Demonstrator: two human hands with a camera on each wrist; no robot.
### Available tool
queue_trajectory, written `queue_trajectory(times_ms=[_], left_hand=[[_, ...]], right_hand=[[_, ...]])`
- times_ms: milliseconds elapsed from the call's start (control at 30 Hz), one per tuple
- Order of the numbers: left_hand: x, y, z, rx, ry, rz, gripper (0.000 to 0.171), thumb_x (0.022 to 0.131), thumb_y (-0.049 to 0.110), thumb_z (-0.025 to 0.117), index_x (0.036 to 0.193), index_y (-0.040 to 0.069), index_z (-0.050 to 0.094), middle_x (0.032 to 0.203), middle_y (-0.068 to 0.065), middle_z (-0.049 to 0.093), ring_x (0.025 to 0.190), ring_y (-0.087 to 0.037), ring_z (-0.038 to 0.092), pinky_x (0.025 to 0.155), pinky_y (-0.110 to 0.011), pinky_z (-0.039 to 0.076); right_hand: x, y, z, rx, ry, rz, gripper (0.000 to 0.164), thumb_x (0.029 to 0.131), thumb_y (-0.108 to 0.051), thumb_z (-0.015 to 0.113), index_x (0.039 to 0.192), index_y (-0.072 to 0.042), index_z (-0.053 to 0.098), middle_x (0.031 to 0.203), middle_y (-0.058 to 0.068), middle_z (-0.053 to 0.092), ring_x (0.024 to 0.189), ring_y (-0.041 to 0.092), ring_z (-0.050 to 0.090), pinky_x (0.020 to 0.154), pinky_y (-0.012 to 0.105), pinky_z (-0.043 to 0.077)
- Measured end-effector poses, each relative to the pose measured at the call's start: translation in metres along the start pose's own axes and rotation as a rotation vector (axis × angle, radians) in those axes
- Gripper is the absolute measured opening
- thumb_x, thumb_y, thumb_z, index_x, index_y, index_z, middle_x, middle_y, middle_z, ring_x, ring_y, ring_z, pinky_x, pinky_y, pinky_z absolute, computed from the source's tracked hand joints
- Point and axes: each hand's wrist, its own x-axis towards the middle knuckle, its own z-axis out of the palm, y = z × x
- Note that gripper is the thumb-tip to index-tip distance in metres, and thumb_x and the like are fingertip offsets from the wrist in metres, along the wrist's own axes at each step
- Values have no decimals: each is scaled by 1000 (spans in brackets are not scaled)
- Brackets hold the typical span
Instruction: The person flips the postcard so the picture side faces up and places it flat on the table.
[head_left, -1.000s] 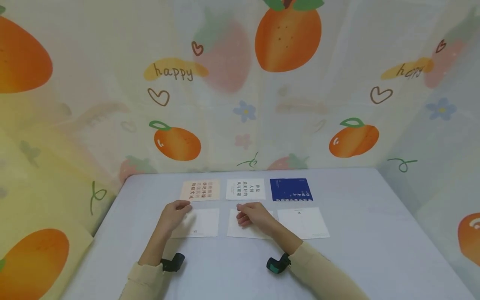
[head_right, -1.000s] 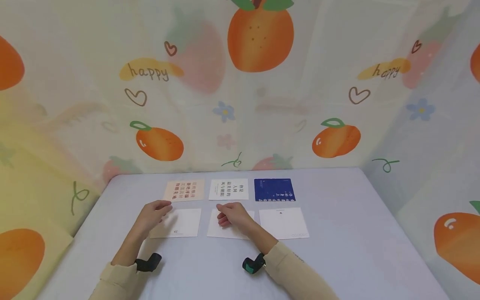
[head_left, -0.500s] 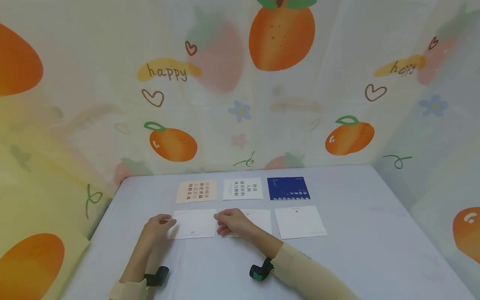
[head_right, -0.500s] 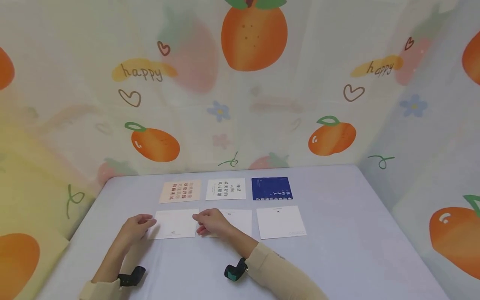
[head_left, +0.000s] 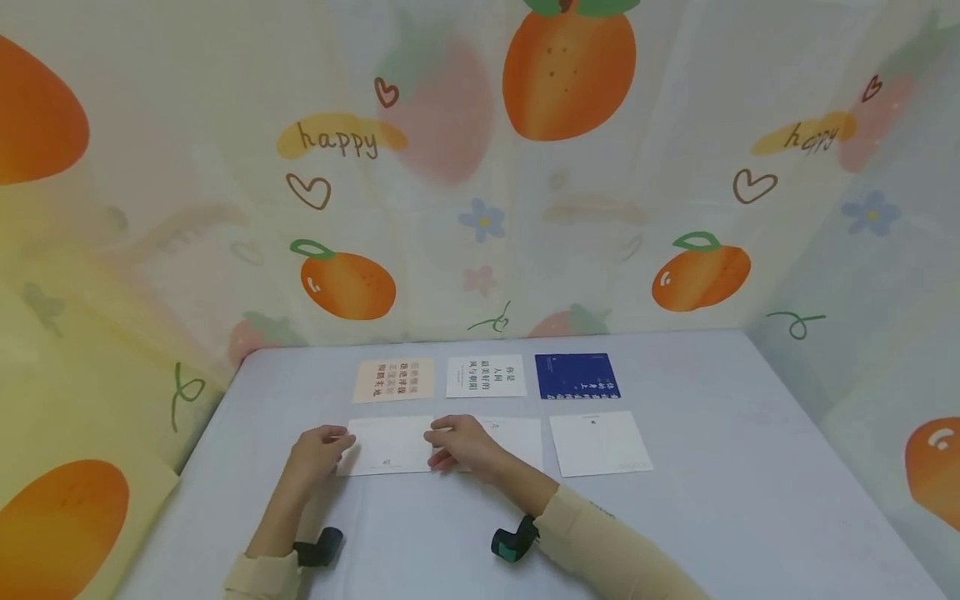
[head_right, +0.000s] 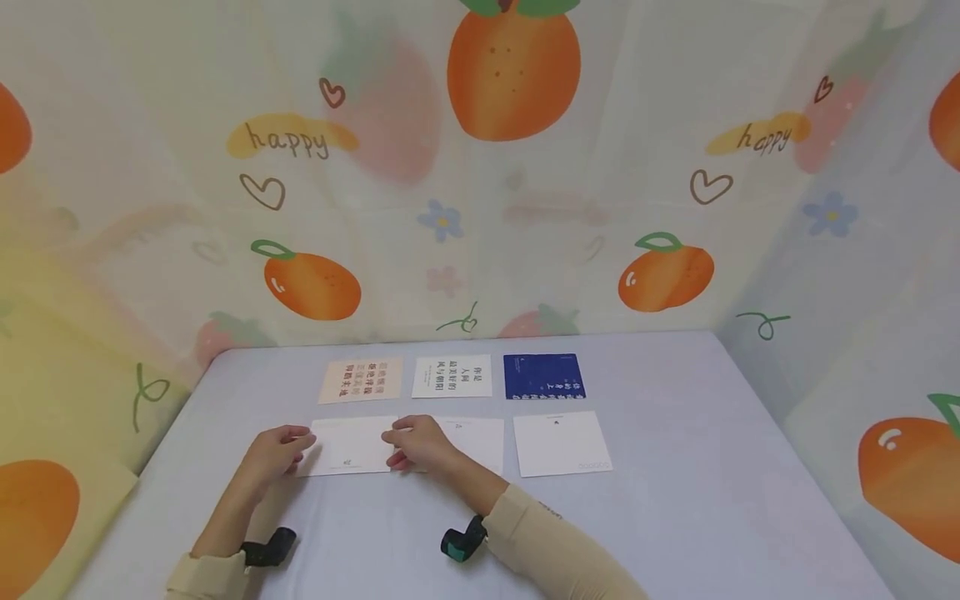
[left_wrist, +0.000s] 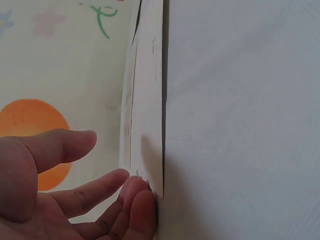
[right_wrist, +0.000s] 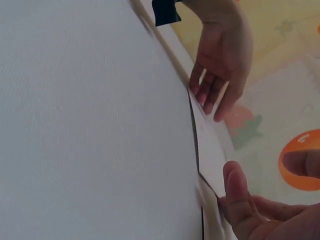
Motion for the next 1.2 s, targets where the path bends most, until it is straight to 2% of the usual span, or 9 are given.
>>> queue_trajectory(times_ms=[100, 300, 533, 767, 967, 1200], left_hand=[[4, -6, -1, -53, -6, -24, 46, 96, 25, 55, 130, -7, 53, 117, -27, 61, 91, -28, 62, 67, -28, 52], [4, -8, -1, -77, -6, -45, 46, 97, 26, 54, 130, -7, 54, 113, -26, 61, 87, -25, 63, 67, -27, 52], [3, -9, -5, -89, -23, -21, 49, 98, 30, 52, 130, -7, 54, 118, -27, 61, 94, -29, 63, 70, -27, 52], [2, -8, -9, -141, -31, 11, 51, 98, 32, 51, 132, -6, 54, 114, -24, 64, 90, -22, 63, 69, -25, 52], [-2, -4, -10, -191, 2, 10, 47, 99, 28, 50, 132, -4, 54, 121, -24, 62, 98, -25, 62, 78, -29, 55], [-6, -3, -14, -226, 60, 3, 45, 100, 30, 51, 130, -3, 58, 119, -23, 64, 94, -23, 62, 75, -26, 54]], right_hand=[[4, 3, -3, 2, 8, -7, 39, 94, -21, 61, 124, 4, 60, 96, 14, 69, 68, 14, 69, 62, 24, 57], [8, 4, -9, 53, -6, -3, 32, 95, -19, 59, 117, 5, 64, 97, 18, 70, 70, 15, 70, 63, 25, 58], [9, 5, -10, 107, 7, 19, 31, 95, -15, 59, 117, 6, 64, 98, 19, 70, 67, 12, 69, 60, 22, 56], [12, 5, -12, 195, 42, 27, 25, 92, -10, 60, 108, 7, 68, 81, 9, 70, 65, 12, 67, 58, 20, 55], [11, 5, -13, 203, 47, 6, 23, 91, -10, 61, 105, 7, 69, 77, 6, 69, 62, 10, 67, 58, 20, 55], [9, 2, -14, 192, 36, -41, 24, 92, -12, 61, 106, 6, 69, 87, 12, 71, 66, 11, 66, 62, 20, 56]])
